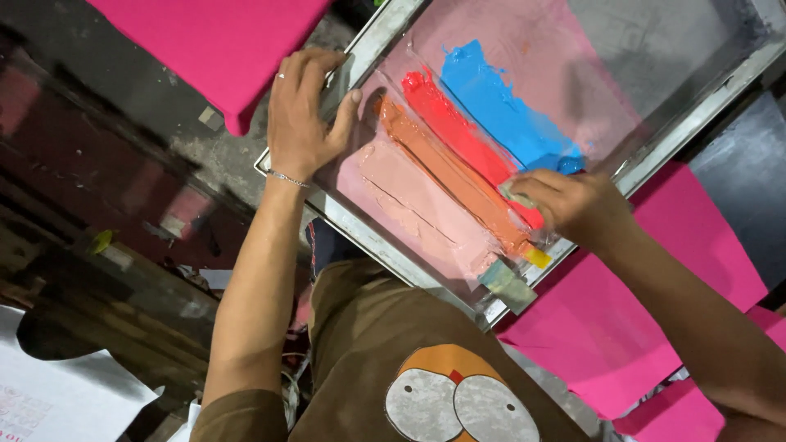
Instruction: Performing manual screen printing on multiple pieces of pink fabric using a squeegee and a screen frame.
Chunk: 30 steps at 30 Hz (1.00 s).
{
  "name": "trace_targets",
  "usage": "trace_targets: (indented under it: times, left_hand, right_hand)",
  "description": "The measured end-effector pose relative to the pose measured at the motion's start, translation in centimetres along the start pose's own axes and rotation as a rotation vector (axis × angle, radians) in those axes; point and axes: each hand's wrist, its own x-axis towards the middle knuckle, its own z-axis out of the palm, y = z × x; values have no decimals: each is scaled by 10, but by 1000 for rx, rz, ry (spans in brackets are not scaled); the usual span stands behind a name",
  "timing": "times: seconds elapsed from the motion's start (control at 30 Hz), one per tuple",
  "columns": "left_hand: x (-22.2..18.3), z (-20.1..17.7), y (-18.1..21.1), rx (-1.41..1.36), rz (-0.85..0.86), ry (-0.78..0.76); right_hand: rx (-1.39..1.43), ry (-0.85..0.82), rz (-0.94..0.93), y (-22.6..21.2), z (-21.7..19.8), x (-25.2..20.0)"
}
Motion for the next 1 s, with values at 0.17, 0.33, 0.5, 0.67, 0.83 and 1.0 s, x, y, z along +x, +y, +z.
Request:
trace_targets:
  times: [0.17, 0.33, 0.5, 0.67, 0.83, 1.0]
  left_hand:
    - [2, 1, 0, 0, 19, 23]
    - [2, 3, -1, 15, 12, 8]
    - [2, 0, 2, -7, 15, 8]
    - [2, 0, -2, -5, 27, -13]
    - [4, -2, 2, -33, 52, -12]
    - [6, -5, 6, -56, 94, 0]
  right_hand:
    - [83, -92, 51, 9, -2, 25]
    - [139, 81, 45, 11, 24, 102]
    - [38, -41, 45, 15, 41, 128]
    - [11, -128, 51, 12, 20, 93]
    - [70, -233, 155, 3, 15, 36]
    - [-26, -378, 332, -3, 21, -23]
